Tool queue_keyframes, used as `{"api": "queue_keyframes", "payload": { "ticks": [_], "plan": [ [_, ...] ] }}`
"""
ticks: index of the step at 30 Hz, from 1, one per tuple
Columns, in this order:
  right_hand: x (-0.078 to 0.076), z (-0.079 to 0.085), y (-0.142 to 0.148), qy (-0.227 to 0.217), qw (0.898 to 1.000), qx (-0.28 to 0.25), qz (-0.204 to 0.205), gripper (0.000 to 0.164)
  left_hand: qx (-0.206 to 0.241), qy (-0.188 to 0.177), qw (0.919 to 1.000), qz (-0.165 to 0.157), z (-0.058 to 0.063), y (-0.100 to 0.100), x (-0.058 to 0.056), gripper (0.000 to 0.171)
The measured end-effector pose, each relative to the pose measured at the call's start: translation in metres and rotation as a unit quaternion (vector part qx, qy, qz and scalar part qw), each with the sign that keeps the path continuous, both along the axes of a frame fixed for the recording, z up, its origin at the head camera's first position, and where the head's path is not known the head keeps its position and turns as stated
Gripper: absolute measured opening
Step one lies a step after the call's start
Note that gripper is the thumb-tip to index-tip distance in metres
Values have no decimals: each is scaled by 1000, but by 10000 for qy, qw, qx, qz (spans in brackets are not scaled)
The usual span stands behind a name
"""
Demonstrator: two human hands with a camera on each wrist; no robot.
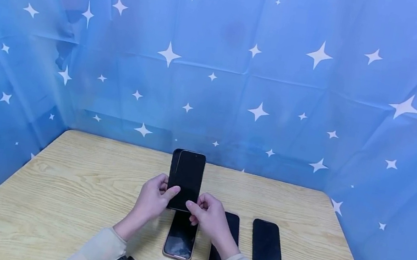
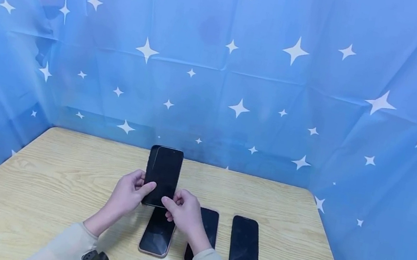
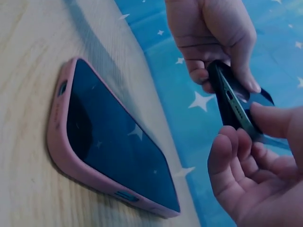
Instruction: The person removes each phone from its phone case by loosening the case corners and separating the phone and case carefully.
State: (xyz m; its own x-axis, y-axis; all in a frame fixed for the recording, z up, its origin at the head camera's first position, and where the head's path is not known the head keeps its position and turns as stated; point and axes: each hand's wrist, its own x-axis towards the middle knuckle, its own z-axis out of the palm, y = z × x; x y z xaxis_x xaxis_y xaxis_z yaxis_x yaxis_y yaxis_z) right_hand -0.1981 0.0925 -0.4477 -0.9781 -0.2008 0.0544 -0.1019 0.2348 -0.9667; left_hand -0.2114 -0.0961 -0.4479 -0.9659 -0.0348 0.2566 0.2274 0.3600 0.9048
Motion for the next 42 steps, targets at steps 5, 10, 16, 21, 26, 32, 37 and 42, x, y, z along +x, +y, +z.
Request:
{"api": "queue_keyframes", "payload": {
  "ticks": [5,10,16,21,26,32,37,42],
  "plan": [
    [-1,4,3,207,9990,251,308,26,91,-1,9998,158,2,-2,-1,20],
    [0,8,5,105,9990,18,437,19,23,-15,9998,182,3,-4,-1,23],
    [-1,8,5,-247,9990,-318,169,15,-106,-132,9997,-158,7,-8,-1,17],
    [-3,6,7,-261,9993,-279,-35,18,-6,-483,9976,-499,14,-13,0,11],
    [-3,6,9,-311,9988,-326,-212,17,141,-810,9949,-579,16,-19,0,11],
    [-4,7,11,-234,9986,-339,-339,15,199,-984,9934,-546,15,-27,-1,13],
    [-7,8,14,-221,9981,-408,-402,15,288,-1117,9915,-608,13,-34,0,13],
    [-10,11,16,-188,9977,-414,-500,15,356,-1189,9905,-593,12,-42,1,13]
  ]
}}
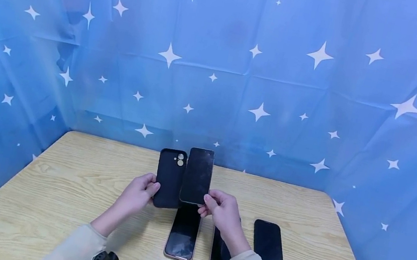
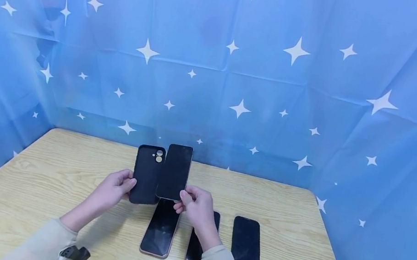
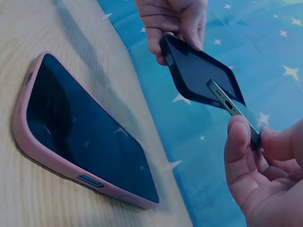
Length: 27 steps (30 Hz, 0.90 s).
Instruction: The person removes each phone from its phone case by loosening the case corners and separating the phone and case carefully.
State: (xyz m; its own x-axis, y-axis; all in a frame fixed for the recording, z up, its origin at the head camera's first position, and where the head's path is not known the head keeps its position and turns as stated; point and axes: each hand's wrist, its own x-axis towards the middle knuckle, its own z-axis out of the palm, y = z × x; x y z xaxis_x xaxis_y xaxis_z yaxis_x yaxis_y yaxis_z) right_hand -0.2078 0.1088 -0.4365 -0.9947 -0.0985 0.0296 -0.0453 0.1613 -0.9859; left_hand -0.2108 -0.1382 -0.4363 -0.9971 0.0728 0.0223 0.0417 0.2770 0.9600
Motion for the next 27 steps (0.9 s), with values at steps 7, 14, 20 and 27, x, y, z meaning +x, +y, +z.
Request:
{"api": "queue_keyframes", "payload": {
  "ticks": [7,14,20,27],
  "plan": [
    [-5,4,3,-36,9999,-18,-139,14,-353,106,9993,23,1,-12,6,11],
    [-8,6,4,48,9998,3,-200,15,-660,117,9977,59,-2,-21,9,10],
    [-11,5,3,47,9997,79,-227,17,-745,101,9972,55,-4,-28,11,11],
    [-16,6,2,-102,9996,111,-240,17,-896,209,9957,106,-7,-32,14,11]
  ]
}}
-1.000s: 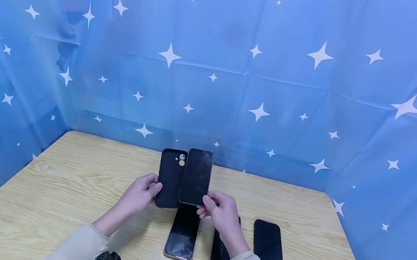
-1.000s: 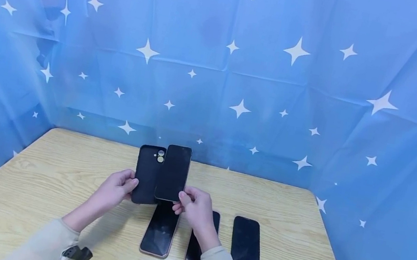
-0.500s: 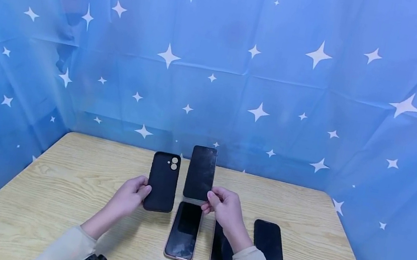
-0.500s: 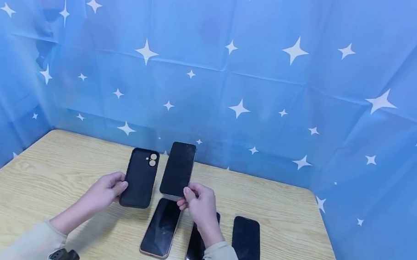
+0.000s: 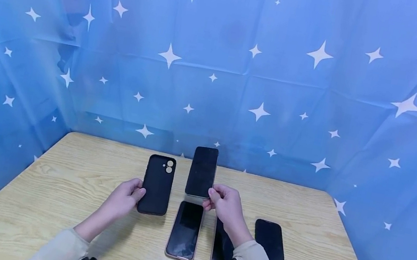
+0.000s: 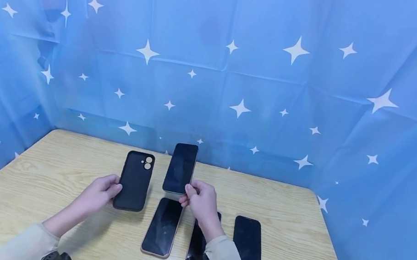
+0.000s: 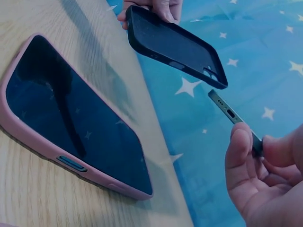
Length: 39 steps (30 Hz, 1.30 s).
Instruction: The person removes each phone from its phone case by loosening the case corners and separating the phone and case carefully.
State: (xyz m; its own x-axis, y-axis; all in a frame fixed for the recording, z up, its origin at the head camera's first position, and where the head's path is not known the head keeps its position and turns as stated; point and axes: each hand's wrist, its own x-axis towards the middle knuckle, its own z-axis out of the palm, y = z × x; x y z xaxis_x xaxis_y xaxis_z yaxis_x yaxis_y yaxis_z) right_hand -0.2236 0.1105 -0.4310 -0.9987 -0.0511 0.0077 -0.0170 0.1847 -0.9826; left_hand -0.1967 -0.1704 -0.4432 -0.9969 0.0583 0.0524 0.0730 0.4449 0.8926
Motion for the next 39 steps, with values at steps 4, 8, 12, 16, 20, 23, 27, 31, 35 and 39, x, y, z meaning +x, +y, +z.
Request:
{"api": "queue_keyframes", "payload": {
  "ticks": [4,8,12,16,20,23,27,31,35,39],
  "plan": [
    [-3,-3,-1,-77,10000,-13,-3,17,50,-53,10000,-6,-2,-2,2,11],
    [-6,-8,-4,-176,9998,-60,5,17,7,-71,10000,-10,-5,-4,3,12],
    [-9,-12,-8,-290,9996,25,-8,17,20,-115,9999,-15,-8,-6,3,12],
    [-14,-15,-12,-445,9988,186,1,17,9,-123,9999,-9,-9,-5,4,12],
    [-18,-17,-17,-560,9980,273,53,18,11,-117,9999,-5,-9,-4,5,12],
    [-21,-18,-20,-662,9973,312,95,20,38,-64,10000,-41,-8,-3,5,11],
    [-27,-20,-23,-844,9958,305,187,22,55,-12,10000,-26,-10,-2,6,11],
    [-34,-23,-25,-967,9943,415,199,19,69,-22,10000,9,-12,-2,6,11],
    [-41,-25,-27,-1115,9928,404,187,16,58,-38,10000,8,-13,-3,6,11],
    [-47,-28,-29,-1271,9911,352,196,15,67,-76,9999,-5,-13,-4,6,11]
  ]
}}
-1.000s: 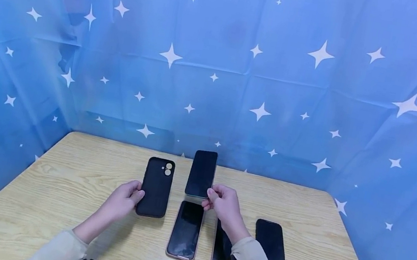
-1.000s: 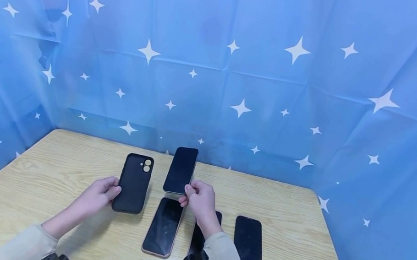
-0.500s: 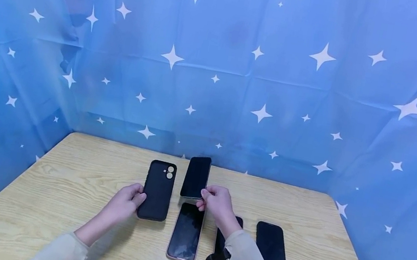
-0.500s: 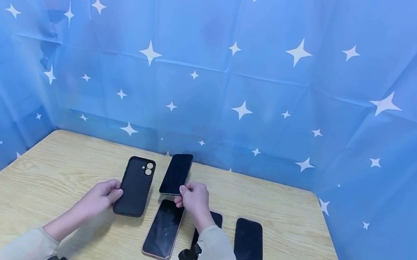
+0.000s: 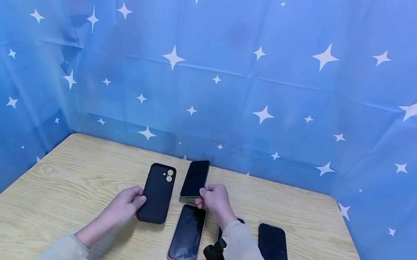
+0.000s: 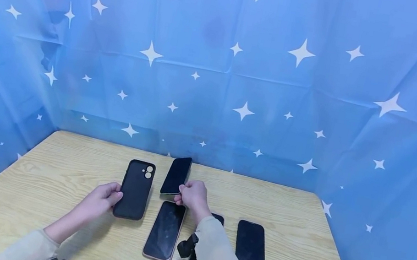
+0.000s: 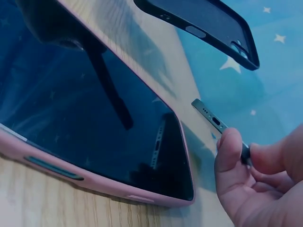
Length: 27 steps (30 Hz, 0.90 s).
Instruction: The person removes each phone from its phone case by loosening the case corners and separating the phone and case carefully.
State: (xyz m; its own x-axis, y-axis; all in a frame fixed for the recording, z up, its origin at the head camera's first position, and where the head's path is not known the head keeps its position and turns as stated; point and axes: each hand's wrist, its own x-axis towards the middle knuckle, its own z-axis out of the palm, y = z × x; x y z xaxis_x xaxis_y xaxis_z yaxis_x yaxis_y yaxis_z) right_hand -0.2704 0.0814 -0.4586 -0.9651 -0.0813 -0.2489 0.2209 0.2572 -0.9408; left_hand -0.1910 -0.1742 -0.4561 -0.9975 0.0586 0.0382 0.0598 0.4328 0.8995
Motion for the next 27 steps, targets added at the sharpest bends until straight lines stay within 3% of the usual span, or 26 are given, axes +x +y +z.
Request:
{"api": "queue_keyframes", "payload": {
  "ticks": [8,15,21,27],
  "plan": [
    [-8,-3,-6,-205,9997,129,7,19,-42,2,10000,-17,-1,-1,1,11],
    [-15,-4,-11,-334,9992,232,-57,34,-104,37,9999,12,-4,-3,0,12],
    [-22,-10,-13,-440,9985,299,-148,29,-196,131,9997,42,-5,-3,0,12],
    [-27,-12,-18,-419,9985,298,-178,12,-238,120,9996,92,-4,-5,0,11]
  ]
}}
